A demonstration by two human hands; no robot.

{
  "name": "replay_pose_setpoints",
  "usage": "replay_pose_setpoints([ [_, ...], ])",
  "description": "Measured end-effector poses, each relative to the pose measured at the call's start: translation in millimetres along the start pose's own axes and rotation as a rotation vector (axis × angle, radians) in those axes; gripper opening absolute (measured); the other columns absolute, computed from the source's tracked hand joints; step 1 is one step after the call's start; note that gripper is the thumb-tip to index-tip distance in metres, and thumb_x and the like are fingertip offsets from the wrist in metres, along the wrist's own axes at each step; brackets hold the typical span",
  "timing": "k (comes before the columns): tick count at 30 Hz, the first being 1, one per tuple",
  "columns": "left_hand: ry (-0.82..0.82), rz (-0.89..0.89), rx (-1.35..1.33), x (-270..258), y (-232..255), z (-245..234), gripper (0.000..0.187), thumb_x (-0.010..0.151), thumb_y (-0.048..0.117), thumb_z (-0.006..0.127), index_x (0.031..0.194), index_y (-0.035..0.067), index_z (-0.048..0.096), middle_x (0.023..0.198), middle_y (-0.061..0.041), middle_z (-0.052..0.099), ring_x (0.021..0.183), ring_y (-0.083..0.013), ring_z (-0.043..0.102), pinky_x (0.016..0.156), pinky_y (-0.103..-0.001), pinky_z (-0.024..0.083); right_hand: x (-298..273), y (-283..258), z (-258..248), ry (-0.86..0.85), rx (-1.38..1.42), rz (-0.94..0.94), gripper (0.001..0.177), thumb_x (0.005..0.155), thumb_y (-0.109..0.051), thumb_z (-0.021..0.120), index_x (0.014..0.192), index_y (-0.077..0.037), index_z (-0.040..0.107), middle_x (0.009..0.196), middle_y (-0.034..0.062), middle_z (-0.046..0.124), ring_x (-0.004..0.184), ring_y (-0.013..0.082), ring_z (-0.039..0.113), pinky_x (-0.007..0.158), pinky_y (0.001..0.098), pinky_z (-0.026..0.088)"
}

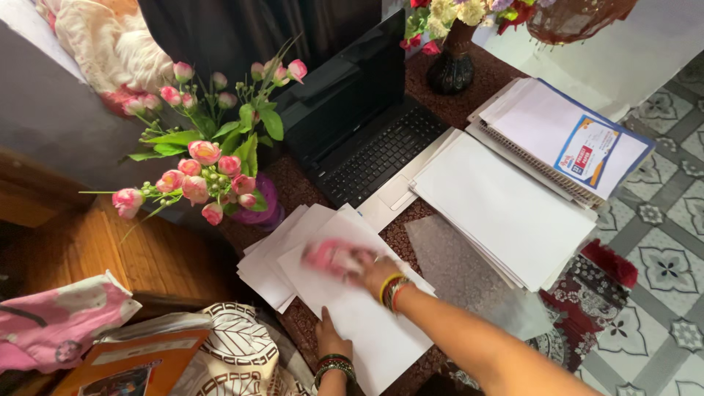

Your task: The person wipes the surface of several white sheets of paper with a pink patterned cloth. They handle the papers one at a time, wiping each sheet and then placing it on a stack. The person also briefly adjusts the position of a laptop on the desk.

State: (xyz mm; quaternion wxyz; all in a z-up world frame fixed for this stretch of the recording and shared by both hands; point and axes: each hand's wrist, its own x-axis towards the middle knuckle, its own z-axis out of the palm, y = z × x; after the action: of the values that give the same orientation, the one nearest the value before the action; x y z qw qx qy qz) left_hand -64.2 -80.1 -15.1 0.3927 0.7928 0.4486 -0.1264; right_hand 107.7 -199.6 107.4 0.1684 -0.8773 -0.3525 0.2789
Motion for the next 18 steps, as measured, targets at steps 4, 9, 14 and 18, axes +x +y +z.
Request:
replay_pose_setpoints([
  [4,0.000,0.001,0.061,-10.2,7.2,-3.5,0.100,0.082,-0.014,0.058,0.163,0.021,0.011,0.164,-0.021,0.022,0.147,-0.0345,0.039,0.122,-0.034,0.035,3.1,-7.3,-10.3,-0.090,-0.114,0.205,0.076,0.090,-0.008,0.069,0.155,-0.033,0.039,0.173,0.0049,0.006,0.155,0.0330,0.019,0.122,0.0430,0.033],
  [9,-0.029,-0.051,0.037,-17.9,20.2,-9.8,0.103,0.082,-0.018,0.056,0.163,0.025,0.011,0.165,-0.020,0.019,0.152,-0.0321,0.031,0.124,-0.034,0.031,-38.5,-24.6,16.0,-0.132,-0.285,-0.142,0.081,0.084,0.002,0.065,0.152,-0.036,0.044,0.170,0.0065,0.008,0.153,0.0329,0.022,0.119,0.0470,0.033],
  [14,0.003,-0.009,0.061,-6.8,13.9,-2.2,0.099,0.081,-0.018,0.055,0.162,0.020,0.014,0.164,-0.021,0.021,0.151,-0.0319,0.031,0.124,-0.032,0.030,-38.9,11.0,17.6,0.009,-0.293,-0.371,0.050,0.104,-0.018,0.062,0.150,-0.036,0.051,0.171,0.0079,0.019,0.150,0.0364,0.034,0.113,0.0513,0.040],
  [18,0.016,0.006,0.046,-2.7,-0.9,3.8,0.095,0.081,-0.017,0.052,0.162,0.019,0.016,0.165,-0.017,0.026,0.149,-0.0292,0.036,0.123,-0.031,0.032,-42.5,35.9,16.5,-0.074,-0.250,0.009,0.076,0.087,-0.019,0.075,0.153,-0.033,0.041,0.171,0.0079,0.007,0.151,0.0331,0.027,0.117,0.0488,0.038],
])
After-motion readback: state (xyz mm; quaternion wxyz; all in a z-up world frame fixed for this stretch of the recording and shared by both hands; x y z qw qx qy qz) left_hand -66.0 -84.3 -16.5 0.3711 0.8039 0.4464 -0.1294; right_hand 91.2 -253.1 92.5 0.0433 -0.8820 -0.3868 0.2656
